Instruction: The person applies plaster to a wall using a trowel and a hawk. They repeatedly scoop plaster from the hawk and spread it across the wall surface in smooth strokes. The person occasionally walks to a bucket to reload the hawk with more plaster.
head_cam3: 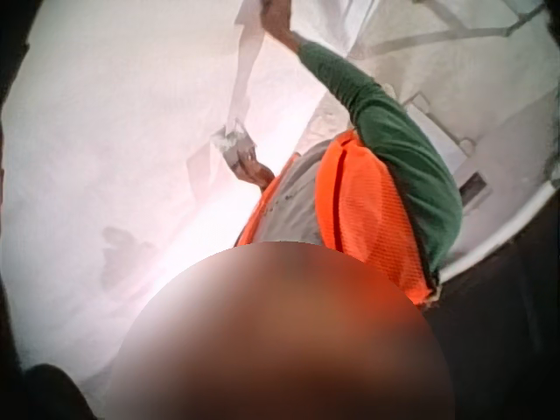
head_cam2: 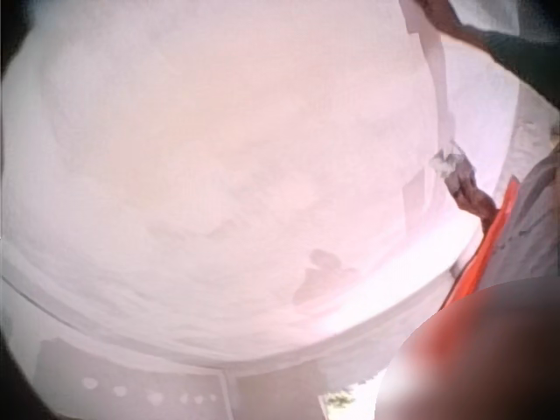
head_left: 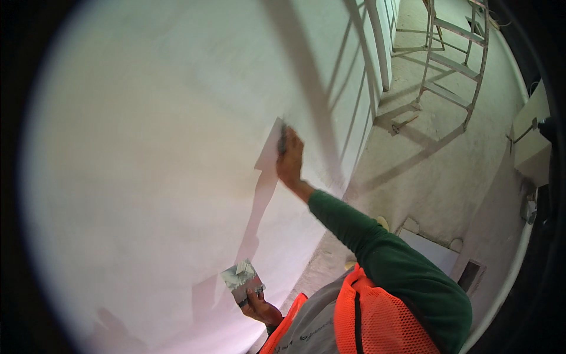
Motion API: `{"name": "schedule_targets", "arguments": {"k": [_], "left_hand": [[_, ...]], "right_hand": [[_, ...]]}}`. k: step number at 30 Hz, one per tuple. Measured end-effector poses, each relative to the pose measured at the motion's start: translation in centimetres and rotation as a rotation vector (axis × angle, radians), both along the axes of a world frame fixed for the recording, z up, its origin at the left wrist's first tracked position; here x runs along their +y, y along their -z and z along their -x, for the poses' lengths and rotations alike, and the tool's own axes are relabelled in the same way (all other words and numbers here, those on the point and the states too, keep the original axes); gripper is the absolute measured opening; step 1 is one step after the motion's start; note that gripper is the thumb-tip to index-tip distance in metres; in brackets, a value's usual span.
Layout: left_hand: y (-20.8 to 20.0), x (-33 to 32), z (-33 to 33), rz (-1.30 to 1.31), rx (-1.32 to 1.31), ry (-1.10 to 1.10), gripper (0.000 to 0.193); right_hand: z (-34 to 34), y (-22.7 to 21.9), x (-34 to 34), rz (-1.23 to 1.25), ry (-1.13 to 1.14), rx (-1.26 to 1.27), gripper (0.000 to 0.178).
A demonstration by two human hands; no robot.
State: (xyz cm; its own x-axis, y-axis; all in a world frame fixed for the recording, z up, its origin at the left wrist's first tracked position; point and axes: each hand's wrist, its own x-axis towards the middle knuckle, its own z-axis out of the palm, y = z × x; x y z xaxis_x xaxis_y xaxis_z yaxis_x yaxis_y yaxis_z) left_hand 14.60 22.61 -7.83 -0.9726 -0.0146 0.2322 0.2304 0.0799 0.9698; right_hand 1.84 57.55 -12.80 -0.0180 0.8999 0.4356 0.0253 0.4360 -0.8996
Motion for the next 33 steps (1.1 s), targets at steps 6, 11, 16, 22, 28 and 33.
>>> {"name": "schedule_targets", "arguments": {"k": [6, 11, 16, 22, 28, 33], "left_hand": [[0.0, 2.4, 0.0, -0.02, -0.036, -0.003, 0.04], [-0.5, 2.7, -0.4, -0.015, 0.015, 0.03, 0.03], [-0.1, 2.1, 0.4, 0.043, -0.009, 0.064, 0.041], [1.3, 1.3, 1.0, -0.046, -0.003, -0.001, 0.041], [1.2, 1.3, 0.9, -0.001, -0.009, -0.034, 0.039], [0.7, 2.1, 1.0, 0.01, 0.036, 0.045, 0.035]], "right_hand": [[-4.2, 0.5, -7.9, 0.098, -0.463, -0.076, 0.053], [-4.3, 2.3, 0.5, 1.05, -0.355, 0.391, 0.045], [-3.3, -1.2, 4.1, 1.028, -0.455, 0.42, 0.042], [-4.2, -7.1, 2.2, 0.765, -0.449, 0.241, 0.039], [-4.0, -8.8, -3.5, 0.125, -0.312, 0.069, 0.064], [-5.8, -6.2, -8.3, -0.19, -0.424, -0.089, 0.079]]}}
